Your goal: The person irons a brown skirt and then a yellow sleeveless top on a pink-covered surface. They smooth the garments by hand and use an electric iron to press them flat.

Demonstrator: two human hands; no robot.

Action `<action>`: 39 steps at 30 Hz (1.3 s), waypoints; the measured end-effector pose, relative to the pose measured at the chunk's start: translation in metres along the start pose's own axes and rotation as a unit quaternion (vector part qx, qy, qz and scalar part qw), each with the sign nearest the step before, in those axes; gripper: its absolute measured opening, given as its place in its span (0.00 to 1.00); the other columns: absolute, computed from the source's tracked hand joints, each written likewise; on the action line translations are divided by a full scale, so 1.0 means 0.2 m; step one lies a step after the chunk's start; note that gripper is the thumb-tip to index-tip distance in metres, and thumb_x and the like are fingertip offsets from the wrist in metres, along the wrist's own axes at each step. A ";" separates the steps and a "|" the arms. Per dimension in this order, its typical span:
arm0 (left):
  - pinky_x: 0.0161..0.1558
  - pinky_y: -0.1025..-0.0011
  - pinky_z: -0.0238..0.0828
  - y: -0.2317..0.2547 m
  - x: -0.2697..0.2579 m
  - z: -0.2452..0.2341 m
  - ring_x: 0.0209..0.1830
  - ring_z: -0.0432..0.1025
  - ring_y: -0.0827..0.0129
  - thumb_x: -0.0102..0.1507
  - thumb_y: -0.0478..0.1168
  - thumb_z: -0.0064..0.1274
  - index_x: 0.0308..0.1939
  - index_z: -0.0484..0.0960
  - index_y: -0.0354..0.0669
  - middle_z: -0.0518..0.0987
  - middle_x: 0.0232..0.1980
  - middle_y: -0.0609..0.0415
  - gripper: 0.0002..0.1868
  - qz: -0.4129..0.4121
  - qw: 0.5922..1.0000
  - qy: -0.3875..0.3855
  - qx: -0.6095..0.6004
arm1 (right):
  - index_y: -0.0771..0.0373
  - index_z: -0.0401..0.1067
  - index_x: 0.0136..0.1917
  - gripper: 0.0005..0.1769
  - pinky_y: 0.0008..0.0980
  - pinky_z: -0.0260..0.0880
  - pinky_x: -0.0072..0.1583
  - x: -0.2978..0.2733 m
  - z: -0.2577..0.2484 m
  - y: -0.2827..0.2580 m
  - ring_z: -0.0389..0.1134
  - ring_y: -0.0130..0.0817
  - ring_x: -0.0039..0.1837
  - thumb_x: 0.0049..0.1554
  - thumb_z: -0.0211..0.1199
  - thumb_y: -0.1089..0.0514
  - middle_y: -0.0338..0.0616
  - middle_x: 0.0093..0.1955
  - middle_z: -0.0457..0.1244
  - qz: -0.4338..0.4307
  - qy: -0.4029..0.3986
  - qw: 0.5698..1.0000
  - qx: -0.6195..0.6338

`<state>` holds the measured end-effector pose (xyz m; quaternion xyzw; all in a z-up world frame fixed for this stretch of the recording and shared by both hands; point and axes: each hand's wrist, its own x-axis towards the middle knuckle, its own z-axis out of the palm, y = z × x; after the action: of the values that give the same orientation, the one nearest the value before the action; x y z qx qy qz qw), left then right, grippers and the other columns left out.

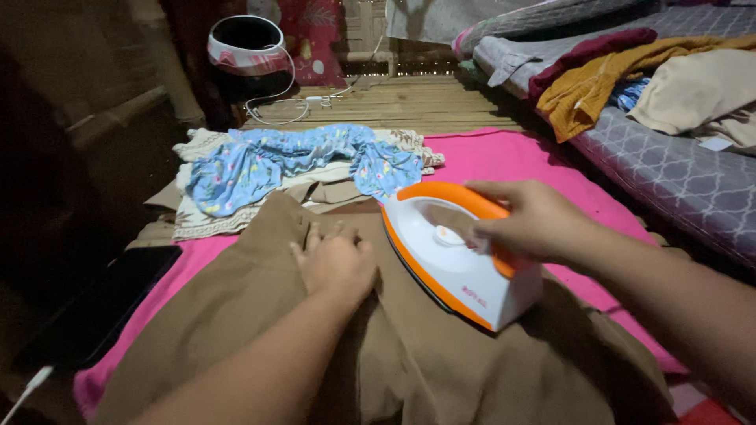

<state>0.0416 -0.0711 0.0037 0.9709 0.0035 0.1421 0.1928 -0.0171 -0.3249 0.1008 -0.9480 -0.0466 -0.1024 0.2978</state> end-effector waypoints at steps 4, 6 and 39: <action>0.74 0.44 0.38 0.13 0.07 0.05 0.75 0.57 0.56 0.62 0.51 0.44 0.61 0.80 0.51 0.72 0.71 0.55 0.26 0.019 0.989 0.065 -0.135 | 0.45 0.69 0.78 0.41 0.40 0.71 0.50 -0.02 -0.19 0.10 0.69 0.30 0.46 0.51 0.69 0.53 0.46 0.54 0.74 0.161 -0.037 0.983 0.078; 0.73 0.48 0.47 0.21 0.10 0.04 0.72 0.62 0.56 0.61 0.50 0.45 0.59 0.81 0.52 0.75 0.67 0.53 0.24 0.005 0.981 0.059 -0.187 | 0.44 0.69 0.75 0.40 0.28 0.68 0.54 -0.02 -0.27 0.17 0.69 0.24 0.51 0.48 0.71 0.52 0.38 0.55 0.72 0.218 -0.027 0.966 0.138; 0.71 0.46 0.50 0.27 0.13 0.18 0.75 0.57 0.61 0.59 0.46 0.51 0.53 0.84 0.53 0.74 0.66 0.56 0.19 0.029 0.985 -0.038 -0.168 | 0.60 0.75 0.67 0.23 0.38 0.72 0.59 0.49 -0.44 0.75 0.72 0.36 0.58 0.60 0.60 0.55 0.49 0.59 0.72 -0.027 0.236 0.971 0.023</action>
<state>0.0741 -0.1324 0.0001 0.9291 -0.0561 0.1091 0.3489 0.0856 -0.4964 0.1093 -0.8885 -0.0031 -0.3301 0.3189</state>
